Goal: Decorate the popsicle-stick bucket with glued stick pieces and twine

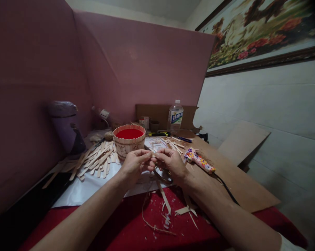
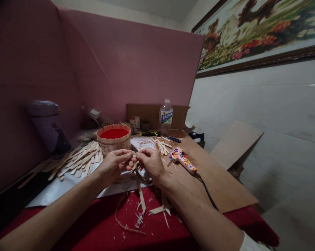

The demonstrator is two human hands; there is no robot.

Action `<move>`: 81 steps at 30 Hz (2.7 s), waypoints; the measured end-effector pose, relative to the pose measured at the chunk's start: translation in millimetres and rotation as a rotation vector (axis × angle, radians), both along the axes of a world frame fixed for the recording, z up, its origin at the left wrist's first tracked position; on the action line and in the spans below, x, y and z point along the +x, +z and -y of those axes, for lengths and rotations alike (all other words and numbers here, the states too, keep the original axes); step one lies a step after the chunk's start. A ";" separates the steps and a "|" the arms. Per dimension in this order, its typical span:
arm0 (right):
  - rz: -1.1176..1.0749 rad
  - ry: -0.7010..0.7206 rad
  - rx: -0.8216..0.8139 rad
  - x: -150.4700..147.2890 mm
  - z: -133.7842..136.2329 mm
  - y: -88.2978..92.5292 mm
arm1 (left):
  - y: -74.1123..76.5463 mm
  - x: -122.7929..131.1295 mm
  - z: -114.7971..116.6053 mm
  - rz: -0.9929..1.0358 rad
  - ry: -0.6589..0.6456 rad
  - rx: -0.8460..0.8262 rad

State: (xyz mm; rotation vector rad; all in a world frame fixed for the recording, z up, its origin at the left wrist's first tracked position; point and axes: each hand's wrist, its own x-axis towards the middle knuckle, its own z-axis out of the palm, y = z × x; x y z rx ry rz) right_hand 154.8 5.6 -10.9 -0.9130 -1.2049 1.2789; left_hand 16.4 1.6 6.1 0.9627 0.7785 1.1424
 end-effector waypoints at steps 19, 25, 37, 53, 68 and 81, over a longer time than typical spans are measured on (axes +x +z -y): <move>0.020 -0.010 0.050 0.1 -2.3 -1.5 | -3.8 -1.7 -2.3 -0.015 -0.013 0.008; 0.057 -0.020 0.088 1.4 -2.6 -2.7 | -4.4 -3.3 -3.4 -0.020 -0.011 0.019; 0.075 0.016 0.100 1.5 -3.5 -2.6 | -0.4 -3.0 0.8 -0.029 -0.008 0.008; 0.085 0.025 0.110 0.2 -1.6 -2.9 | 0.5 -1.4 -2.5 -0.060 0.044 0.042; 0.060 -0.015 0.130 1.6 0.0 -0.7 | -0.3 -3.9 -0.5 -0.025 -0.003 0.034; 0.065 0.026 0.174 2.3 -2.1 -2.5 | 0.5 -4.1 -3.1 0.009 -0.027 0.032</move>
